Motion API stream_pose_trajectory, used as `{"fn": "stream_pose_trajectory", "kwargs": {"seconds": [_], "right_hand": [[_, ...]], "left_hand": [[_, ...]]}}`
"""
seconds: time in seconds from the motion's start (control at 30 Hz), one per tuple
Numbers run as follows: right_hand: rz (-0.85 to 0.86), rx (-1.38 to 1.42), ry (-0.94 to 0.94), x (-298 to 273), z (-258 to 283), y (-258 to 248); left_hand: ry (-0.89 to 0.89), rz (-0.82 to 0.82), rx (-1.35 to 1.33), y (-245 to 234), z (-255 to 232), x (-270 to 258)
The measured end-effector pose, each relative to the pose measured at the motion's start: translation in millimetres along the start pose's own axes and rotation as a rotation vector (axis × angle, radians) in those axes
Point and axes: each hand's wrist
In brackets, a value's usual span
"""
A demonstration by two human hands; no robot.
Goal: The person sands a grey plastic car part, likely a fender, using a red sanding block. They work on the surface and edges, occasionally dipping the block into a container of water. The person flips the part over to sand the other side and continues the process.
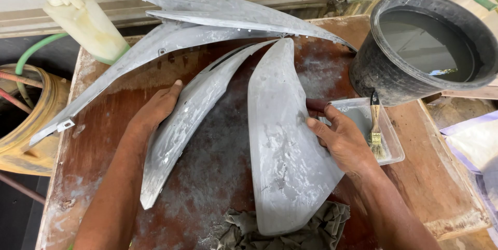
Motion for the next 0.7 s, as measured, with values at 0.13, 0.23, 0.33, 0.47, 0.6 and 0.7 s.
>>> {"fn": "stream_pose_trajectory", "kwargs": {"seconds": [0.13,0.23,0.33,0.47,0.6,0.7], "right_hand": [[0.023,0.036,-0.026,-9.5,6.7,4.3],[0.026,0.069,-0.029,-16.9,8.1,9.7],[0.021,0.119,-0.021,-19.0,5.5,12.3],[0.079,0.163,0.156,-22.7,-9.5,17.0],[0.143,0.211,-0.002,-26.8,-38.6,23.2],[0.215,0.384,-0.027,-25.8,-47.0,31.9]], "left_hand": [[0.066,-0.027,0.060,2.1,10.5,-10.2],[0.285,-0.273,0.073,19.2,8.5,-38.1],[0.764,-0.651,0.164,51.7,-5.0,-99.8],[0.413,-0.106,-0.083,97.4,21.1,-156.4],[0.103,0.232,-0.202,118.8,43.1,-170.5],[0.100,0.152,-0.403,118.3,53.6,-167.1]]}}
Point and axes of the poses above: each hand's wrist, its own x-axis towards the middle knuckle, its own y-axis out of the palm, z = x × y, and after that the axes turned 2 degrees about -y, right-handed
